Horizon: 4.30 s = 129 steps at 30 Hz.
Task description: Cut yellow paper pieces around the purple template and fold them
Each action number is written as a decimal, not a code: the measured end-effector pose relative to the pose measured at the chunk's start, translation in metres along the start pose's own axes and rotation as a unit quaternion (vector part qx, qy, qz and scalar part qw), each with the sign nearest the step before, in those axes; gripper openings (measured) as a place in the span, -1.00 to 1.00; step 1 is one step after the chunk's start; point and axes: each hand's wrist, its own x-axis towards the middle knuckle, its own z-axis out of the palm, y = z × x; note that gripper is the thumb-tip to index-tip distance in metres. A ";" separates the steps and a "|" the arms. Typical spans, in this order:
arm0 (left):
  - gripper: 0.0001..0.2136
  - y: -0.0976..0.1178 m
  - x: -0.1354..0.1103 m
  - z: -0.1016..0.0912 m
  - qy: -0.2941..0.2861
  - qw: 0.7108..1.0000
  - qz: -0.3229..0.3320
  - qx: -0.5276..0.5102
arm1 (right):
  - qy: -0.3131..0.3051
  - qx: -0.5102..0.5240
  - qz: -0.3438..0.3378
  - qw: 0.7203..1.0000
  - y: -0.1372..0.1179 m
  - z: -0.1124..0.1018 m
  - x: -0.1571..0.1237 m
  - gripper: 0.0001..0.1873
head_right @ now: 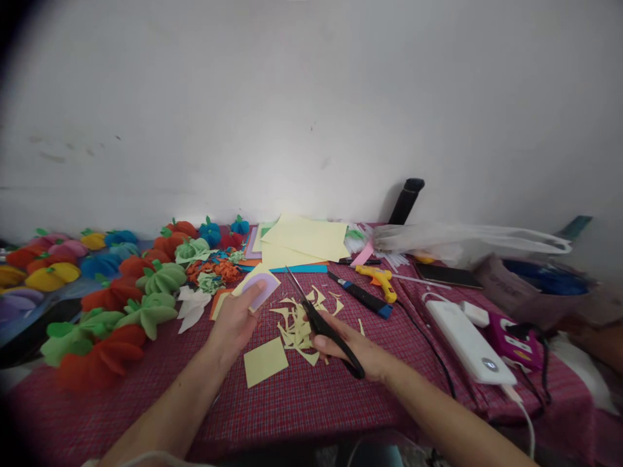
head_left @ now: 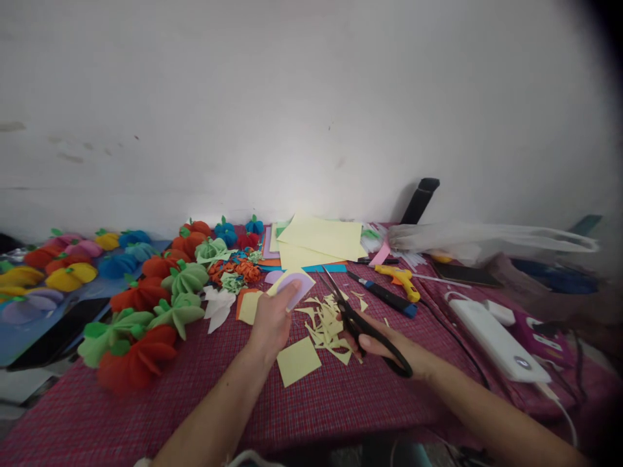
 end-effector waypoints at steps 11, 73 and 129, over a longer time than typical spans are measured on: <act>-0.79 -0.003 -0.005 0.001 -0.024 1.000 0.014 0.004 | -0.013 0.017 -0.054 0.998 0.003 0.015 0.016 -0.48; -0.74 -0.008 -0.003 0.001 -0.005 1.000 0.019 0.024 | 0.013 0.036 -0.059 0.998 0.010 0.022 0.023 -0.49; -0.78 -0.009 -0.003 0.000 -0.022 0.999 0.016 0.022 | -0.006 -0.033 -0.046 0.998 0.015 0.003 0.021 -0.54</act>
